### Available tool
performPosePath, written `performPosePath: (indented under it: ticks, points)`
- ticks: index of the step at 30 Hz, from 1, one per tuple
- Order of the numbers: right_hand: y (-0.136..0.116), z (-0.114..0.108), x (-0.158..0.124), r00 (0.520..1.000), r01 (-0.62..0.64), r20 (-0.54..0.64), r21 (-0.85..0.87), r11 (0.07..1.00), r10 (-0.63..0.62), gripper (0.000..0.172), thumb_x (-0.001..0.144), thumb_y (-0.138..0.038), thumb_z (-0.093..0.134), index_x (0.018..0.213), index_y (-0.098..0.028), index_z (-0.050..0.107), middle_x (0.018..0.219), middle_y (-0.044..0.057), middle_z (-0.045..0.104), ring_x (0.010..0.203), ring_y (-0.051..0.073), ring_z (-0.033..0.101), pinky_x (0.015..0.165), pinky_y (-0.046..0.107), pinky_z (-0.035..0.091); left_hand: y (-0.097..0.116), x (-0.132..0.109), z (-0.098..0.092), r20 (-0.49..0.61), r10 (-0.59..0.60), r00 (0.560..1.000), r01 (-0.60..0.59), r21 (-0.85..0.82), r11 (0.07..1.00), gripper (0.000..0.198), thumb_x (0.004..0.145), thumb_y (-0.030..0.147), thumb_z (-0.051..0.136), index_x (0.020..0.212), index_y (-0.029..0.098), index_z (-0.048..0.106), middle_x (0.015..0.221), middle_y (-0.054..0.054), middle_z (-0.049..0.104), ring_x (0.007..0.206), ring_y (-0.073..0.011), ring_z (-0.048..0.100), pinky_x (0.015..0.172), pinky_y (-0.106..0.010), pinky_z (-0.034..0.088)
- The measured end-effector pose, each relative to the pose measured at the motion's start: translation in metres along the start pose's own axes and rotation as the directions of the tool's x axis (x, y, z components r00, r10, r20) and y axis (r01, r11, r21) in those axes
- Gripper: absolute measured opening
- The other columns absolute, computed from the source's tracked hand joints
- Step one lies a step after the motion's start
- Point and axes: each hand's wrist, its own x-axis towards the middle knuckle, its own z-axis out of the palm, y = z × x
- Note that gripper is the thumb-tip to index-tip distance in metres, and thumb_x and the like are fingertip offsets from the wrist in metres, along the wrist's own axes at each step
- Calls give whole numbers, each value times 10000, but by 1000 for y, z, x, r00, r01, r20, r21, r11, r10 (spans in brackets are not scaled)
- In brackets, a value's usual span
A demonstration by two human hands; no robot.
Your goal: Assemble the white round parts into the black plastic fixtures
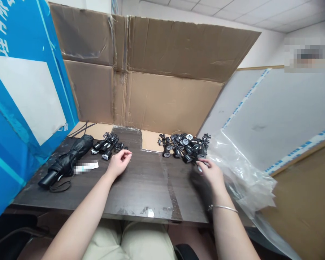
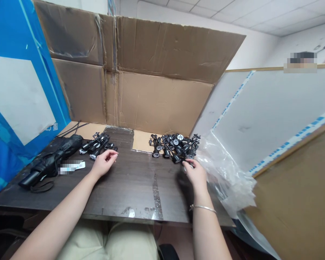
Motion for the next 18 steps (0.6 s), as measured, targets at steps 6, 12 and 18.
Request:
performPosePath:
  ticks: [6, 12, 18]
  points:
    - [-7, -5, 1, 953, -265, 115, 762, 591, 279, 156, 636, -278, 555, 745, -166, 546, 525, 2, 593, 364, 92, 488, 344, 188, 404, -1, 0, 0, 10, -18, 1000, 18, -12, 1000, 202, 768, 337, 487, 823, 177, 597, 612, 6, 602, 567, -118, 577, 553, -211, 447]
    - [-13, -3, -4, 939, -318, 245, 887, 334, 242, 143, 772, -286, 421, 760, -170, 504, 667, 32, 612, 473, 79, 550, 437, 186, 489, -2, 0, 0, 9, -19, 1000, 19, -19, 1000, 198, 768, 335, 488, 824, 179, 597, 620, 5, 611, 579, -121, 587, 560, -212, 460]
    - [-50, 8, -36, 932, -361, 347, 917, 173, 106, 156, 795, -233, 391, 760, -174, 532, 735, 27, 632, 582, 85, 599, 515, 211, 523, -1, 0, 0, 12, -23, 1000, 23, -16, 1000, 194, 767, 332, 489, 824, 182, 597, 616, 7, 604, 577, -121, 587, 560, -211, 457]
